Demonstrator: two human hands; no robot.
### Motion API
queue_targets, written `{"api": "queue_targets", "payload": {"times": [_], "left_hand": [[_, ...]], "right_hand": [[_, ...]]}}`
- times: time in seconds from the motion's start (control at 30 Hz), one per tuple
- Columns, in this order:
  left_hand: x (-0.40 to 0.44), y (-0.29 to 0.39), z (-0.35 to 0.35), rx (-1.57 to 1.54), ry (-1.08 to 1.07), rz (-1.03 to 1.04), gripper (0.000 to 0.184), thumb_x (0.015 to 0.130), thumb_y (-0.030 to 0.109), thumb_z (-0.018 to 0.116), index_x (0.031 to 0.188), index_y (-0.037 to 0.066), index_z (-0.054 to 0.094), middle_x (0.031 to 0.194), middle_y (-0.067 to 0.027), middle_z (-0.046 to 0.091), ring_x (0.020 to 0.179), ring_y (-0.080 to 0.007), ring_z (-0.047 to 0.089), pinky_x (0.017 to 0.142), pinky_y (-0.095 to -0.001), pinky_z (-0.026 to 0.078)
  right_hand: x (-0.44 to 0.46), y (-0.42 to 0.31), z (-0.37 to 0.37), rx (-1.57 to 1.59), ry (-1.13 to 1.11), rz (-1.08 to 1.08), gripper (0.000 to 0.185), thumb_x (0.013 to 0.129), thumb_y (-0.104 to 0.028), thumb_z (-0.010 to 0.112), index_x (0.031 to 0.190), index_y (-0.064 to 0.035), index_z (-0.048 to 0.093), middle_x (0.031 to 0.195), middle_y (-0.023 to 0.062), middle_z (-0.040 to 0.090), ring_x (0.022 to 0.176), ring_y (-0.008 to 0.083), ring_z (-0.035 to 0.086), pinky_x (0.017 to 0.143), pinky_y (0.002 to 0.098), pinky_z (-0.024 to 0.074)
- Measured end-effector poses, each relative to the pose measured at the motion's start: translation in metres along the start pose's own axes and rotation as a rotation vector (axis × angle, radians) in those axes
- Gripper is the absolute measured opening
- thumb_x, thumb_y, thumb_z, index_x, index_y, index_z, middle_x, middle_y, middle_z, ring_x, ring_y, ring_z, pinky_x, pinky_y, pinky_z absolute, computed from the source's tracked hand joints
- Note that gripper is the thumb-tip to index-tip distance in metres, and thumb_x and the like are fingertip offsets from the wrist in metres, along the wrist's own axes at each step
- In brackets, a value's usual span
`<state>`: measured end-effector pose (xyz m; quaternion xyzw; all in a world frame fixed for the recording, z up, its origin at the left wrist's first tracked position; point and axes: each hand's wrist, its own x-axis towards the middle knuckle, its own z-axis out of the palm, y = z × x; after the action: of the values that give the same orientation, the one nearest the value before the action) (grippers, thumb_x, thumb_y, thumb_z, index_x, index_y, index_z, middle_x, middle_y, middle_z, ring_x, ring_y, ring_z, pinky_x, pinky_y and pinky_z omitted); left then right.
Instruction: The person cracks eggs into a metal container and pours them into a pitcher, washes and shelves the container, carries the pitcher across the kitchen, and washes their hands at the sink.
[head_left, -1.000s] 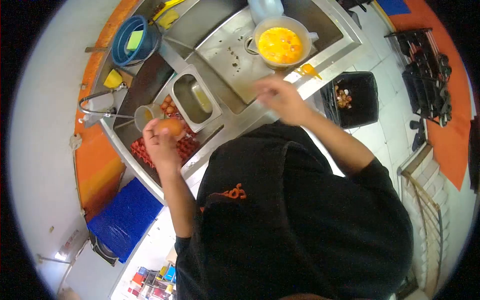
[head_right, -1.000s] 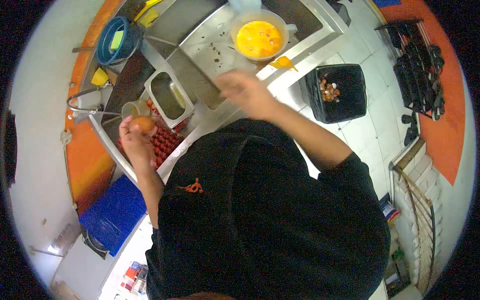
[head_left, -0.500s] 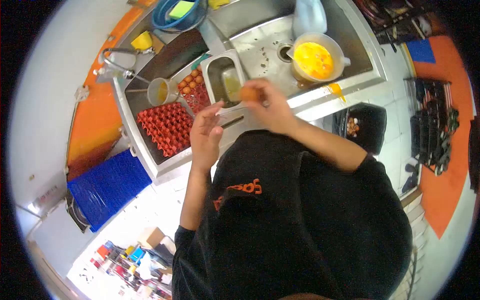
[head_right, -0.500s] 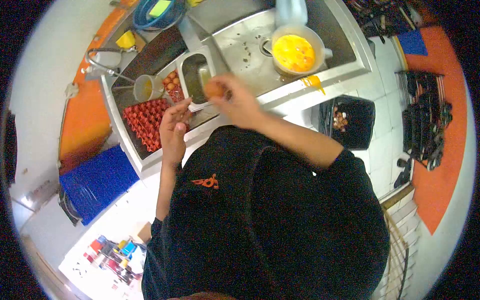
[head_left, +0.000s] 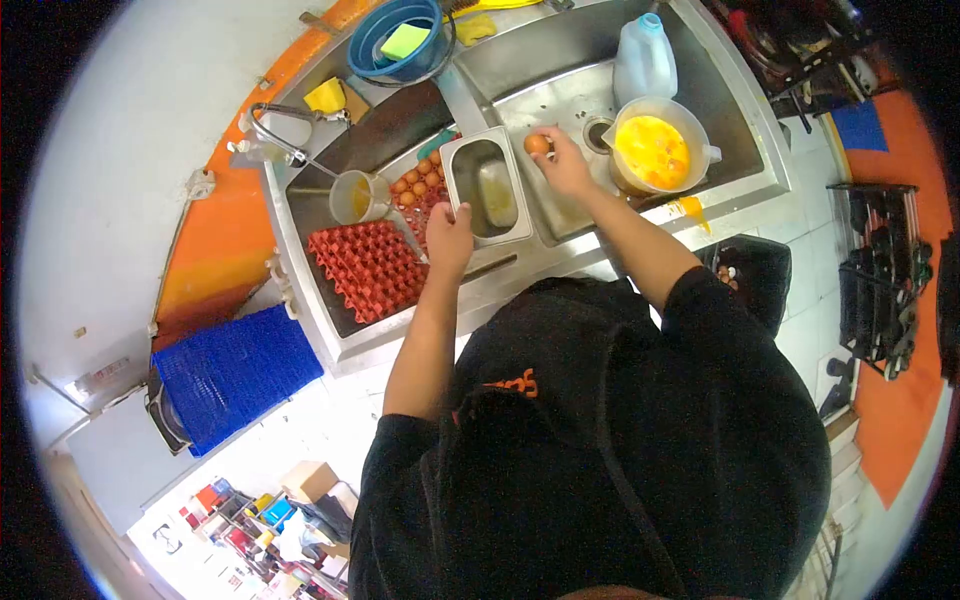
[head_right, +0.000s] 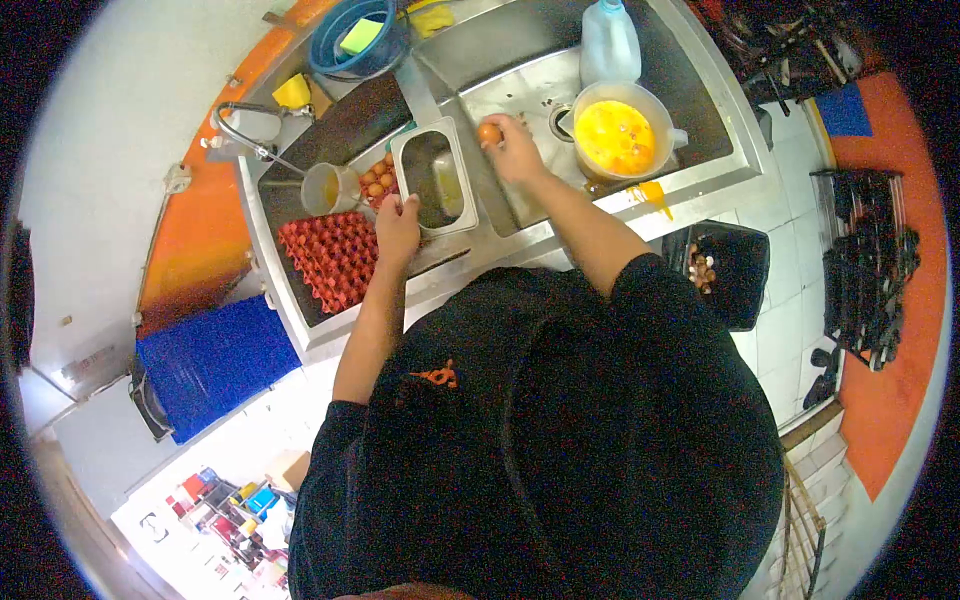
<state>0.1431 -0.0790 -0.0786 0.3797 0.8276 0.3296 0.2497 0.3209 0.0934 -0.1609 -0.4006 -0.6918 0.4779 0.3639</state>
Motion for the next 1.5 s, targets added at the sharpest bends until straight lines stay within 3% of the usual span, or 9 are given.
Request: {"api": "queue_targets", "payload": {"times": [0.3, 0.53, 0.7, 0.93, 1.07, 1.13, 1.3, 1.4, 1.5], "left_hand": [[0.0, 0.013, 0.005, -0.096, 0.011, 0.035, 0.022, 0.092, 0.021, 0.057, 0.09, -0.001, 0.06, 0.076, -0.0136, 0.061, 0.071, -0.0227, 0.058, 0.069, -0.0363, 0.045], [0.024, 0.011, 0.004, -0.141, -0.028, 0.084, 0.022, 0.091, 0.02, 0.059, 0.092, -0.001, 0.057, 0.081, -0.0118, 0.06, 0.075, -0.0216, 0.056, 0.073, -0.0342, 0.045], [0.015, 0.015, -0.007, -0.192, 0.352, 0.208, 0.026, 0.087, 0.016, 0.064, 0.102, -0.002, 0.052, 0.087, -0.0107, 0.057, 0.084, -0.0254, 0.054, 0.081, -0.0365, 0.044], [-0.027, 0.085, -0.056, 0.152, -0.021, 0.702, 0.041, 0.074, 0.009, 0.07, 0.113, 0.006, 0.059, 0.11, -0.0153, 0.058, 0.103, -0.035, 0.056, 0.092, -0.0418, 0.045], [-0.032, 0.126, -0.048, 0.08, -0.144, 0.768, 0.042, 0.073, 0.014, 0.072, 0.113, 0.009, 0.062, 0.113, -0.0136, 0.06, 0.104, -0.0349, 0.056, 0.093, -0.0424, 0.045], [-0.02, 0.13, -0.057, 0.134, -0.126, 0.709, 0.038, 0.073, 0.018, 0.072, 0.109, 0.009, 0.063, 0.114, -0.0137, 0.06, 0.105, -0.034, 0.057, 0.093, -0.042, 0.045], [0.004, 0.11, -0.068, 0.115, -0.053, 0.746, 0.044, 0.07, 0.03, 0.072, 0.108, 0.011, 0.06, 0.105, -0.0134, 0.062, 0.098, -0.0341, 0.059, 0.081, -0.0439, 0.049], [0.016, 0.1, -0.058, 0.222, -0.036, 0.762, 0.045, 0.063, 0.029, 0.073, 0.099, 0.008, 0.057, 0.096, -0.0126, 0.06, 0.091, -0.0342, 0.059, 0.078, -0.0446, 0.049], [0.017, 0.094, -0.049, 0.154, 0.122, 0.8, 0.043, 0.059, 0.025, 0.071, 0.095, 0.007, 0.055, 0.092, -0.0136, 0.058, 0.086, -0.0345, 0.058, 0.075, -0.0448, 0.048]], "right_hand": [[-0.098, -0.054, -0.049, -0.041, -0.402, -0.053, 0.039, 0.08, 0.0, 0.064, 0.117, -0.0042, 0.051, 0.115, 0.0186, 0.056, 0.111, 0.0368, 0.054, 0.092, 0.0404, 0.0454], [-0.107, -0.05, -0.024, -0.109, -0.367, -0.248, 0.033, 0.081, -0.003, 0.064, 0.113, -0.0039, 0.054, 0.118, 0.0184, 0.055, 0.111, 0.0375, 0.054, 0.094, 0.0418, 0.0448], [-0.106, -0.043, -0.01, -0.233, -0.505, -0.383, 0.032, 0.085, -0.014, 0.063, 0.115, -0.0042, 0.056, 0.12, 0.0186, 0.055, 0.112, 0.0374, 0.053, 0.096, 0.0414, 0.0446], [-0.093, -0.119, -0.058, 0.008, -0.465, -0.091, 0.046, 0.086, -0.012, 0.064, 0.129, -0.0044, 0.05, 0.121, 0.0188, 0.055, 0.111, 0.0334, 0.056, 0.096, 0.0371, 0.0451], [-0.049, -0.162, -0.051, 0.46, -0.539, 0.265, 0.041, 0.094, -0.012, 0.056, 0.132, -0.0023, 0.047, 0.113, 0.0112, 0.06, 0.101, 0.0184, 0.058, 0.087, 0.0288, 0.0468], [-0.026, -0.169, -0.046, 0.245, -0.579, 0.065, 0.038, 0.098, -0.013, 0.049, 0.133, 0.0011, 0.046, 0.115, 0.0072, 0.059, 0.102, 0.0166, 0.057, 0.091, 0.0291, 0.0452], [0.005, -0.171, -0.024, 0.305, -0.771, 0.166, 0.053, 0.089, -0.005, 0.054, 0.139, 0.0008, 0.037, 0.128, 0.0114, 0.05, 0.115, 0.0211, 0.051, 0.101, 0.0341, 0.0406], [0.011, -0.147, -0.018, 0.254, -0.702, -0.053, 0.041, 0.091, -0.013, 0.05, 0.131, -0.0027, 0.044, 0.1, 0.0008, 0.052, 0.076, 0.007, 0.046, 0.065, 0.0208, 0.0398], [0.017, -0.16, -0.011, 0.349, -0.78, 0.049, 0.043, 0.087, -0.006, 0.044, 0.129, -0.0017, 0.043, 0.1, 0.0021, 0.053, 0.075, 0.0078, 0.049, 0.062, 0.0213, 0.04]]}}
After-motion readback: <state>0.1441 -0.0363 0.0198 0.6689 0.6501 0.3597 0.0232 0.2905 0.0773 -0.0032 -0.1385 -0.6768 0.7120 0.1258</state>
